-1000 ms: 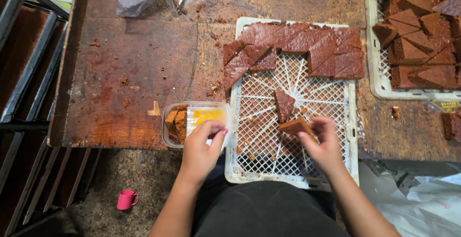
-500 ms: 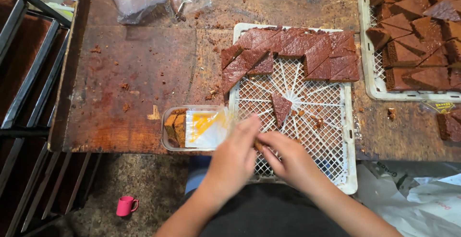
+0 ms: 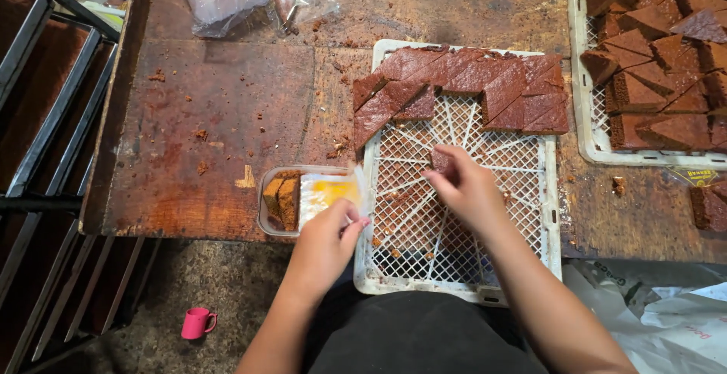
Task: Packaging brownie pieces into individual plastic bags and placing them into a container.
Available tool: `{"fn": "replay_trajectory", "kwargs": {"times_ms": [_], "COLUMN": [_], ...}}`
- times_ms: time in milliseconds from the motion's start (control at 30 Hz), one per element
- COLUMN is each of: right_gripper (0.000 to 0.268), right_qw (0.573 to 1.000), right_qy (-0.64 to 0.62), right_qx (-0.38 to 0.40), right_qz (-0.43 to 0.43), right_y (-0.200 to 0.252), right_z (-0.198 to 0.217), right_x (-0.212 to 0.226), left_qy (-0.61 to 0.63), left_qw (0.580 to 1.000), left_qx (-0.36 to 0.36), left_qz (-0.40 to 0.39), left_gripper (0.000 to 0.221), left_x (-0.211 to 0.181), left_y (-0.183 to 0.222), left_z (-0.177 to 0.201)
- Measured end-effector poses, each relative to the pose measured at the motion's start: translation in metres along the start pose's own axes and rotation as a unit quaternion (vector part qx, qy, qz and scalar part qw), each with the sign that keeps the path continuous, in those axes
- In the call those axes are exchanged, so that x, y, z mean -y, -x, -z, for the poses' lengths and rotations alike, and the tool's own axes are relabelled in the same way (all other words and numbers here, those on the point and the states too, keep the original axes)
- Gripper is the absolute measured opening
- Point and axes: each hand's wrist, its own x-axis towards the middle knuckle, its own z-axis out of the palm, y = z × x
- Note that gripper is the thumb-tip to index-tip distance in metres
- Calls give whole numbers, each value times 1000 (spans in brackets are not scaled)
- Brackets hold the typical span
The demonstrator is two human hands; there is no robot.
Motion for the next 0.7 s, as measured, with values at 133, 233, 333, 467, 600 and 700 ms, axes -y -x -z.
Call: {"fn": "replay_trajectory", "kwargs": {"times_ms": [133,233,333,467,600,700], "right_gripper": [58,33,39,31,75,24], "right_qw": [996,990,984,970,912,981], "right_qy": [72,65,94,-105,-24,-33], "right_qx": [-2,18,26,-33,127,27], "right_qz": [-48,-122,-146,217,388,191], "right_y": [-22,-20,-7,27,69,59], "right_z": [-4,21,42,31,12,-19], "right_x": [-23,-22,-21,-27,0,-16], "left_qy": [40,53,128,92,81,63], "left_qw": [992,997,984,981,969,941], "left_qx": [-66,-56,-122,-82,-48,-61], "left_qz": [-99,-18,3,-150,-227,-328], "left_gripper": [19,35,8,42,62,59], "left_x": [19,25,21,2,-28,-41], "left_y": [1,1,0,-6,-6,6], "left_z": [1,1,-8,-16,-24,-37]}}
